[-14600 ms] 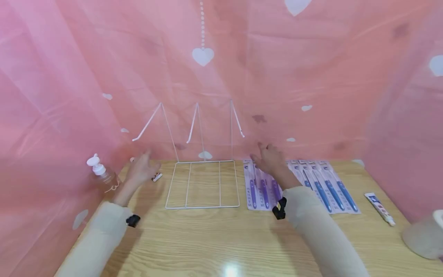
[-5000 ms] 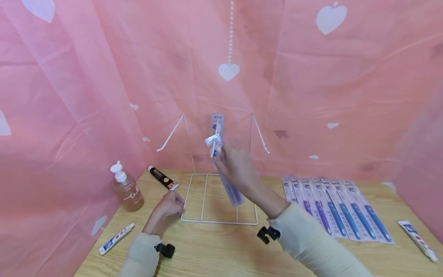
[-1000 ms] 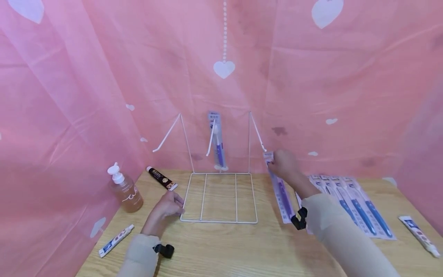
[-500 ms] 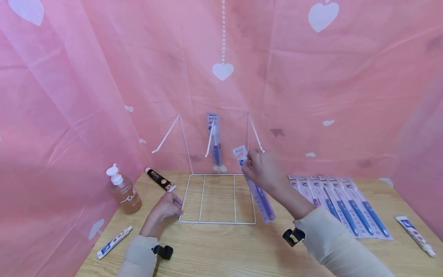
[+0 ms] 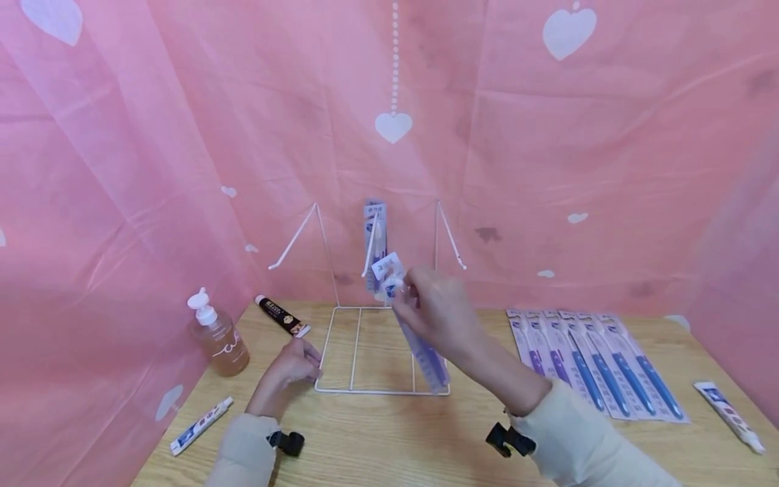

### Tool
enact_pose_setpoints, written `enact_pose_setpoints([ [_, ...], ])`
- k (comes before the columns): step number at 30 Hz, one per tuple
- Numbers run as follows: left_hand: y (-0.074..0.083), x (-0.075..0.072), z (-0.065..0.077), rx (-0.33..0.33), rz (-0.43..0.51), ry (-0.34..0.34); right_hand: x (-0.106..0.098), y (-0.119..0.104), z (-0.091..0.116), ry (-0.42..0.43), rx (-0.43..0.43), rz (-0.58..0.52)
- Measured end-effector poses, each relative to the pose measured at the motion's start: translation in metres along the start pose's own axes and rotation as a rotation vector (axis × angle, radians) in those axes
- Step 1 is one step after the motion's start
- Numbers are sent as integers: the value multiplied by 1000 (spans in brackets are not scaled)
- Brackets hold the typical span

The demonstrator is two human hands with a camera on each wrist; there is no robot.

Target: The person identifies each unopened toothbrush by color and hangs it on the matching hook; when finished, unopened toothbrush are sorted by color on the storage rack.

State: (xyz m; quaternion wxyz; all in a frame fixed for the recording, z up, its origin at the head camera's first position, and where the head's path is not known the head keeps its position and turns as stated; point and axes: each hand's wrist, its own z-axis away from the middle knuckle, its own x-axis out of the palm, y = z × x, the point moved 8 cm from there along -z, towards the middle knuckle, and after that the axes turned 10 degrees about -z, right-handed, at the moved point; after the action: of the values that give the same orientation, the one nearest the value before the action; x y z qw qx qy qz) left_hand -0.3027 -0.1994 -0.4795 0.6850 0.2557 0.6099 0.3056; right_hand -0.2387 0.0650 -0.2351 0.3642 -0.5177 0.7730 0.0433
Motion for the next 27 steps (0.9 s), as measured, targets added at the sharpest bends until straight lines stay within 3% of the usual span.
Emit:
enact_pose_setpoints([
  [6, -1, -1, 2, 7, -10, 14, -3, -21, -3, 35, -91, -54],
  [14, -3, 0, 2, -15, -16, -3, 0, -29, -7, 67, -134, -73],
  [27, -1, -1, 1, -6, -22, -14, 16, -24, -15, 24, -79, -61],
])
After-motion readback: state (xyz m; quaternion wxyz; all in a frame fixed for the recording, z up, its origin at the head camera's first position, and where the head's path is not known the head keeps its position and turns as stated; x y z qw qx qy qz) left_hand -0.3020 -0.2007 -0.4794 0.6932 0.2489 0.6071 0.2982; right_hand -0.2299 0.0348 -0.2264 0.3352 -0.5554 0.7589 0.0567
